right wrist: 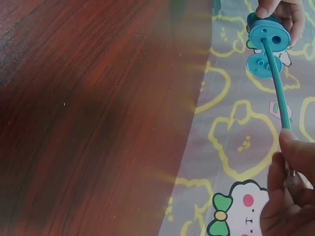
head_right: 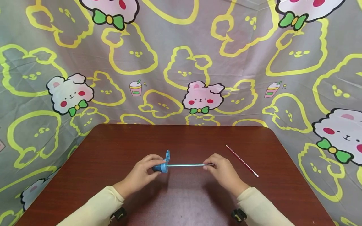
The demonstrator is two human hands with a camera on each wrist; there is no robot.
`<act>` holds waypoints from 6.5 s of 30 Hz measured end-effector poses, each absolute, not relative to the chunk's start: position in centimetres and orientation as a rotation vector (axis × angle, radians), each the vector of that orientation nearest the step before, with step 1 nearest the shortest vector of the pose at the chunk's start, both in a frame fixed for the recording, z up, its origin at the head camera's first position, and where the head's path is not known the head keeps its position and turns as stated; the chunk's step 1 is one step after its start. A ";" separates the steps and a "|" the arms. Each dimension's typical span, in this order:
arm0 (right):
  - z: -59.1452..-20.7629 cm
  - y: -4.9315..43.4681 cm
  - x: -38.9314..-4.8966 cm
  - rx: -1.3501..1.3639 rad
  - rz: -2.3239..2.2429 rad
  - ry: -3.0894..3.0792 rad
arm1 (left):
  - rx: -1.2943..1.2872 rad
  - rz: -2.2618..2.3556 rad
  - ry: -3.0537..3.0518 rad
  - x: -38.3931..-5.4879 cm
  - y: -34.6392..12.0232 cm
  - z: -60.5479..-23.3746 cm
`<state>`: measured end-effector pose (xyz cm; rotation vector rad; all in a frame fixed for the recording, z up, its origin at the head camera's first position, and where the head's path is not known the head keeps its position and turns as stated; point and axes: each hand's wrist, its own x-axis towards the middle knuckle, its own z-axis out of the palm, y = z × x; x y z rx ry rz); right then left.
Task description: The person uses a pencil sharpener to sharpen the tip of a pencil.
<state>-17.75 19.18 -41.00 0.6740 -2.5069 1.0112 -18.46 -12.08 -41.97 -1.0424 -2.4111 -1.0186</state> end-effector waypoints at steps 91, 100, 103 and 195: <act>-40.3 19.4 -18.5 0.723 1.002 -2.713 | -1.039 -0.979 -2.346 -18.5 -11.7 -42.0; -41.1 19.1 -18.3 0.870 0.717 -2.358 | -0.987 -1.102 -2.455 -18.2 -11.6 -42.0; -40.9 19.3 -18.3 0.890 0.726 -2.469 | -1.038 -1.061 -2.426 -18.0 -11.6 -42.3; -40.3 18.4 -18.7 0.767 0.759 -2.484 | -0.951 -1.067 -2.431 -18.6 -11.6 -41.2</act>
